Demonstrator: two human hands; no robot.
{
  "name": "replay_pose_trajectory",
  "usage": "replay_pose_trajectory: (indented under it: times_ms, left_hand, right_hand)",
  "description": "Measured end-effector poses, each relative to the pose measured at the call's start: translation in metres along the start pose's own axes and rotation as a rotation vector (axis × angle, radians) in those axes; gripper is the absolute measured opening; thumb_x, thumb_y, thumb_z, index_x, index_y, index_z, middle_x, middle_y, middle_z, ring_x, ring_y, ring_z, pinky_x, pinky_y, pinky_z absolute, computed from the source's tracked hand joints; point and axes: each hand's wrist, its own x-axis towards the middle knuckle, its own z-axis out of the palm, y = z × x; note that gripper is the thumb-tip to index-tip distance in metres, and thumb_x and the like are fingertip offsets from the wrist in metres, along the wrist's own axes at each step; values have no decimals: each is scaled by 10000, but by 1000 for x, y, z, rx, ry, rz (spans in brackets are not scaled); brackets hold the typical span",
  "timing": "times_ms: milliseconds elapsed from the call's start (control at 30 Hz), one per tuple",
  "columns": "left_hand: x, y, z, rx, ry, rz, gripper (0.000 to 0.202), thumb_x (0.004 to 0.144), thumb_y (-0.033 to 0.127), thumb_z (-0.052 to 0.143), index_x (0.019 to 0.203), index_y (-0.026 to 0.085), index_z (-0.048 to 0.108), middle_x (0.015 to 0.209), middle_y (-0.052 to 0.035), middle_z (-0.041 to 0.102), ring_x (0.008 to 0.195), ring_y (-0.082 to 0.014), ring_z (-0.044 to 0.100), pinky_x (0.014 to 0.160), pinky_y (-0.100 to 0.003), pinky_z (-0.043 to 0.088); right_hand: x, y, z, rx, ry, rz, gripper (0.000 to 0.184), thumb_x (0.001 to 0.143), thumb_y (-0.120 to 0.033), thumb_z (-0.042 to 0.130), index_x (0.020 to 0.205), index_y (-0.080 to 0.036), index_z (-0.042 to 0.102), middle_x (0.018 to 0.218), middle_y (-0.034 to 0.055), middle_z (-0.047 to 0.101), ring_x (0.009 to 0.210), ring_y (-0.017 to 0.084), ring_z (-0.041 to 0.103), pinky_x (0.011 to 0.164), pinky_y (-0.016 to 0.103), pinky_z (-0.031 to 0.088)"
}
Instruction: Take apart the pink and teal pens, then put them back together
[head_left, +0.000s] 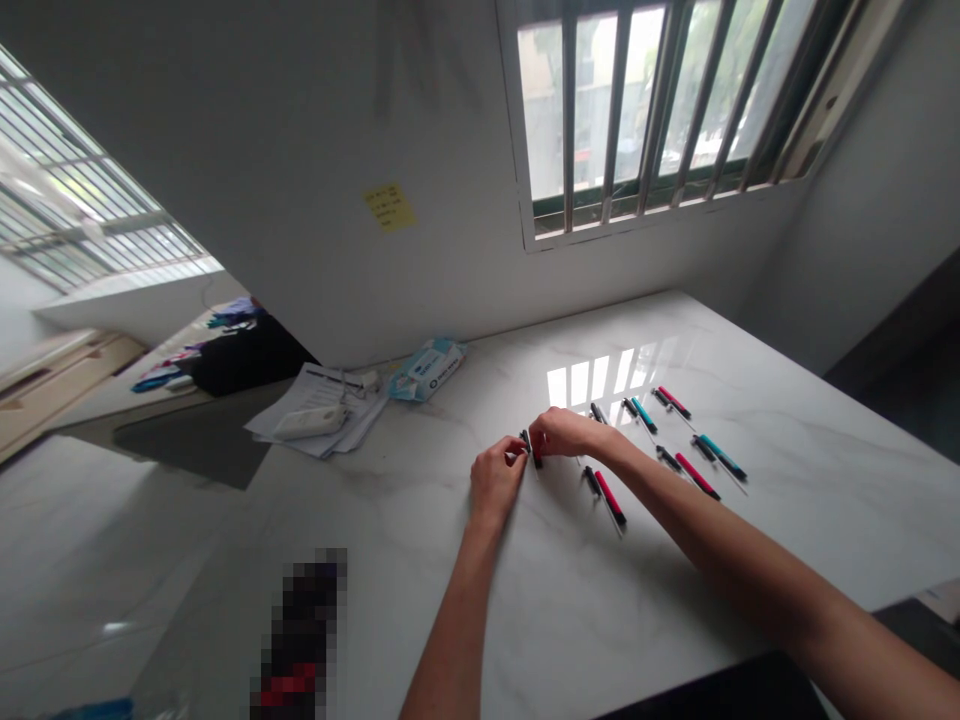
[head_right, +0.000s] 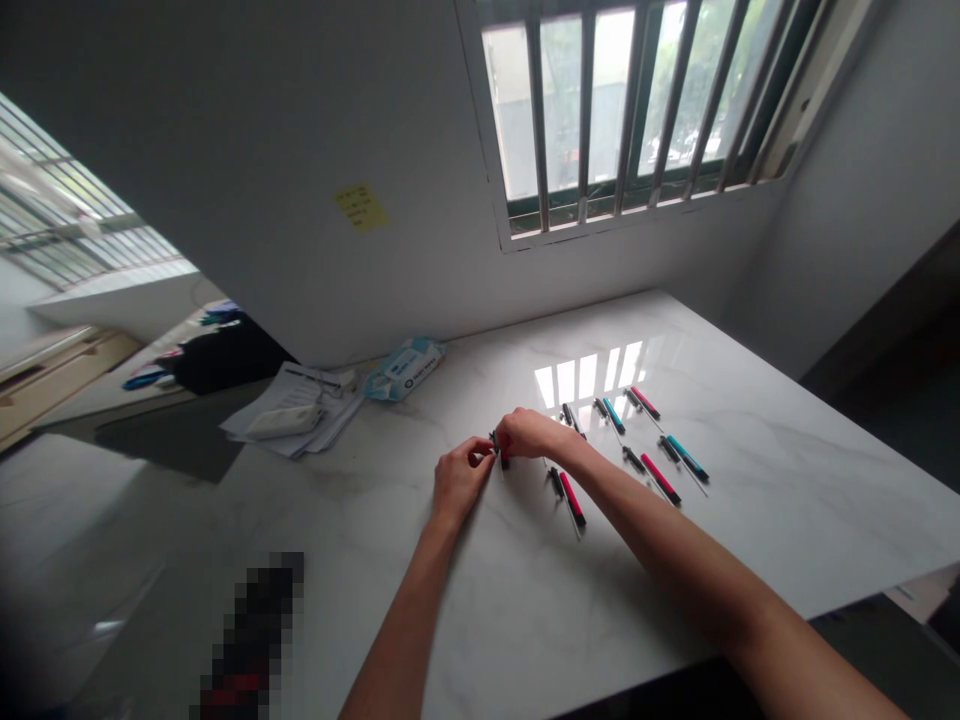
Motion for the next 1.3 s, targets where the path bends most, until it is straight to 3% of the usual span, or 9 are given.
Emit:
replay_pose_trajectory:
  times_ms: [233,367,533,700,867,1000,1100,1200,1300]
  left_hand:
    - [1,0,-1,0,-1,20,122,879,256,691,968,295,765,937,13,806,793,-194,741,763,-287,502]
    - [3,-1,-5,-1,45,39,218,850,175,643,1005,279,758,992,4,796,749,-175,700,793,-297,511]
    - [6,1,-8,-38,118,29,275,837,137,584,1019,263,747,1014,1,783,749,-161,687,803,-296,513]
    - [5,9,-9,-94,151,70,227,855,187,575,978,259,752,1006,2,776,743,-154,677,790,-293,510]
    - [6,28,-12,-134,206,108,200,875,242,573,936,251,763,984,-5,779,734,-158,674,753,-289,507]
    - [14,52,1,-203,207,84,205,879,256,566,919,248,767,950,-7,782,700,-156,665,709,-279,511]
    - [21,67,20,-258,196,72,210,870,249,564,914,247,769,948,-11,785,691,-155,663,699,-277,520]
    - [24,74,36,-284,162,115,215,870,256,560,915,244,770,970,-26,785,730,-169,671,710,-288,528]
    - [22,72,44,-269,122,169,216,871,253,561,919,249,771,967,-33,774,758,-180,665,710,-300,522]
  right_hand:
    - [0,4,-7,53,10,-34,135,841,-150,741,929,-222,814,879,32,796,790,176,718,661,225,460]
    - [-17,20,-28,120,198,-38,157,848,-134,738,981,-202,787,942,51,795,862,190,723,727,252,501]
    - [-75,77,-52,201,516,20,176,887,-177,639,1022,-210,748,1022,51,787,899,190,719,802,306,551]
    - [-137,153,-55,88,753,250,223,868,-220,613,1050,-231,741,1022,44,787,928,222,723,847,377,569]
    - [-155,190,-43,120,712,309,272,859,-263,633,1109,-246,739,1033,43,783,958,231,719,825,382,573]
    - [-154,189,-38,137,629,284,315,873,-235,629,1171,-262,729,1104,41,775,1043,231,694,895,387,561]
    - [-159,185,-41,149,531,266,500,819,-137,618,1295,-277,680,1288,38,725,1202,240,627,1000,400,534]
    - [-165,182,-43,157,464,275,696,749,-61,608,1406,-290,618,1401,42,662,1315,250,551,1099,419,488]
    - [-163,178,-43,176,453,288,768,729,-30,611,1453,-286,590,1407,67,641,1377,252,506,1145,414,461]
